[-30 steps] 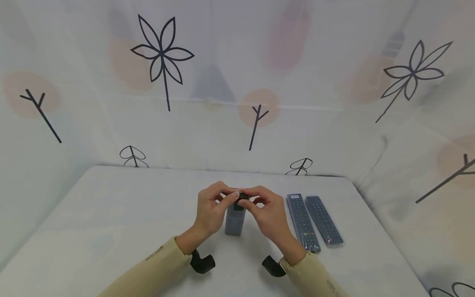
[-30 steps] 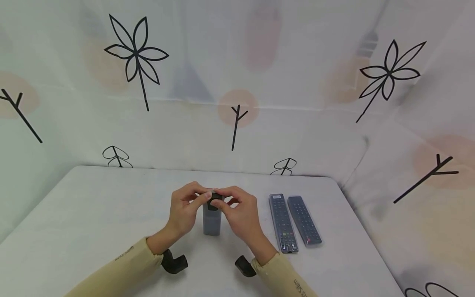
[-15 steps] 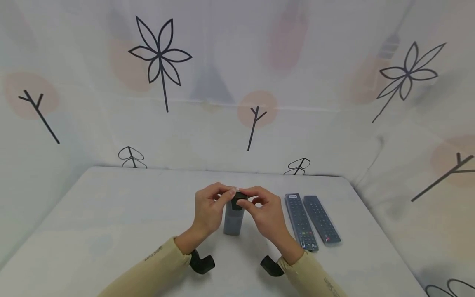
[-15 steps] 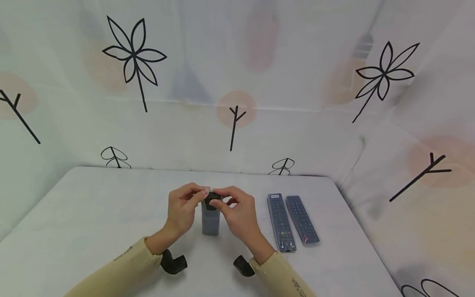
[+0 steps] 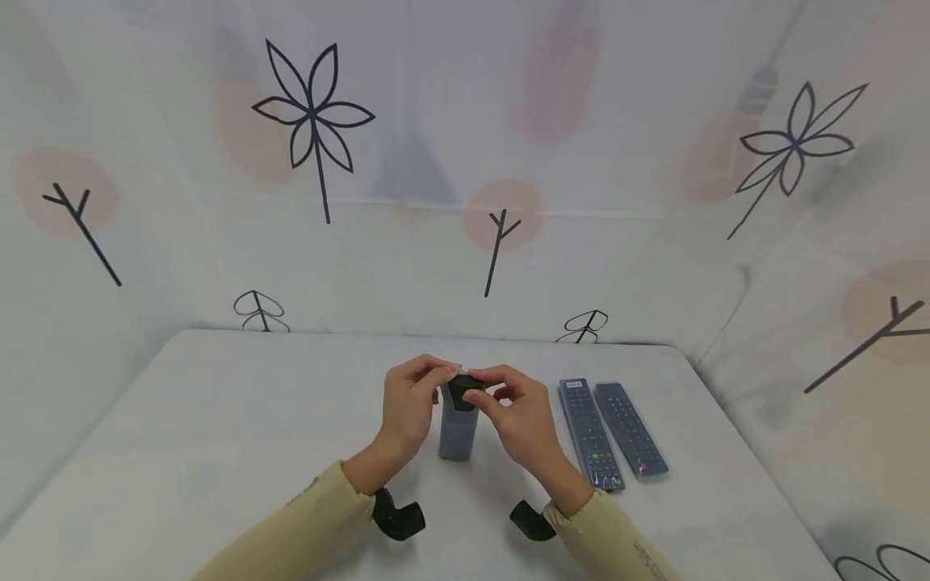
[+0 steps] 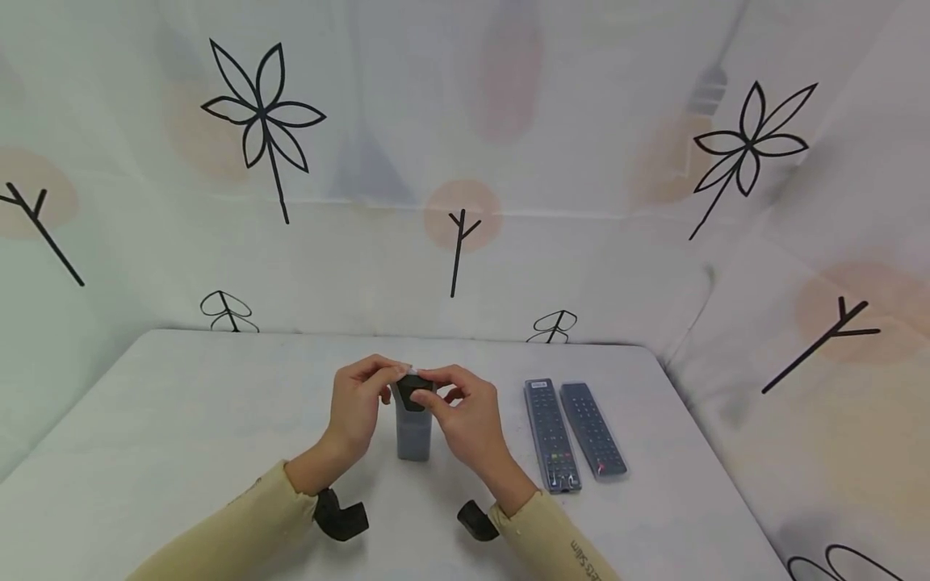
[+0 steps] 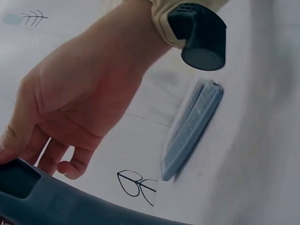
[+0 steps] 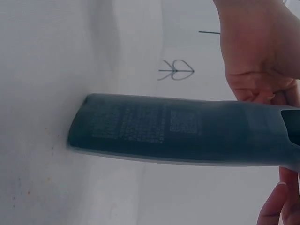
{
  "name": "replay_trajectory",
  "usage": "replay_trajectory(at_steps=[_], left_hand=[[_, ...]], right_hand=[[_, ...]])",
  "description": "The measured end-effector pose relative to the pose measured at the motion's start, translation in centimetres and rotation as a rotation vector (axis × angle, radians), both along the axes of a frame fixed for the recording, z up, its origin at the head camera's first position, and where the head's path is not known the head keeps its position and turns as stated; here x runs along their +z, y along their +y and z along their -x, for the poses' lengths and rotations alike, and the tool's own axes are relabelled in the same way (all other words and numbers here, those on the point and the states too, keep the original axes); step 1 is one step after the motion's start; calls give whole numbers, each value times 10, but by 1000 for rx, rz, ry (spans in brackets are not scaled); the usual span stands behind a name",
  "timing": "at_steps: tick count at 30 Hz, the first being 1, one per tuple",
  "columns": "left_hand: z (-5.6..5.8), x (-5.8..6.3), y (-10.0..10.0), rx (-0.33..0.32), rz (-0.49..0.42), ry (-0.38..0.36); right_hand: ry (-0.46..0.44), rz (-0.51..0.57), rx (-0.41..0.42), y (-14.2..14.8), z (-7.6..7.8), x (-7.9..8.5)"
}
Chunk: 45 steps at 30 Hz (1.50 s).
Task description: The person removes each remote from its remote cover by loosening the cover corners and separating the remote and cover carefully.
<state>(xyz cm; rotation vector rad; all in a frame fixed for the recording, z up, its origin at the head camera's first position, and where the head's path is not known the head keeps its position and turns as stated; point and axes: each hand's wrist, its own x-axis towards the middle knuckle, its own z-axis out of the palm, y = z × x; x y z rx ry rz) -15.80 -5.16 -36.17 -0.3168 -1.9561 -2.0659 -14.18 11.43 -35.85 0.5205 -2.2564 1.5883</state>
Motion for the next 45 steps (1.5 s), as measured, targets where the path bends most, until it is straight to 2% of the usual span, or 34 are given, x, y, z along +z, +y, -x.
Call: replay_trajectory(at_steps=[3,6,13,17,22,24,31,35,42,45], left_hand=[[0,5,-2,-54,-44,-132],[2,10,-4,-105,-48,-224],[12,9,-12,-220,-69,-352],[15,4,-16,-278,-49,-377],[17,-5,-20,-314,1,-362],[18,-8,-21,-313,12,-343],[21,-14,-23,-316,35,-300],[22,-12,-25,-332,59,-270],[23,-7,-34,-348,115,-168],[21,-6,-38,-369,127,-150]], right_hand=[[-20,-1,-6,1,-1,-1],[-25,-4,-7,2,-3,0],[-50,3,13,4,-2,-1],[-67,25,34,5,0,-4],[-48,58,77,5,2,-10],[-48,62,75,4,0,-7],[-12,41,62,-3,-16,20],[1,34,60,-2,-16,26],[-11,49,84,3,3,5],[-23,58,90,3,5,1]])
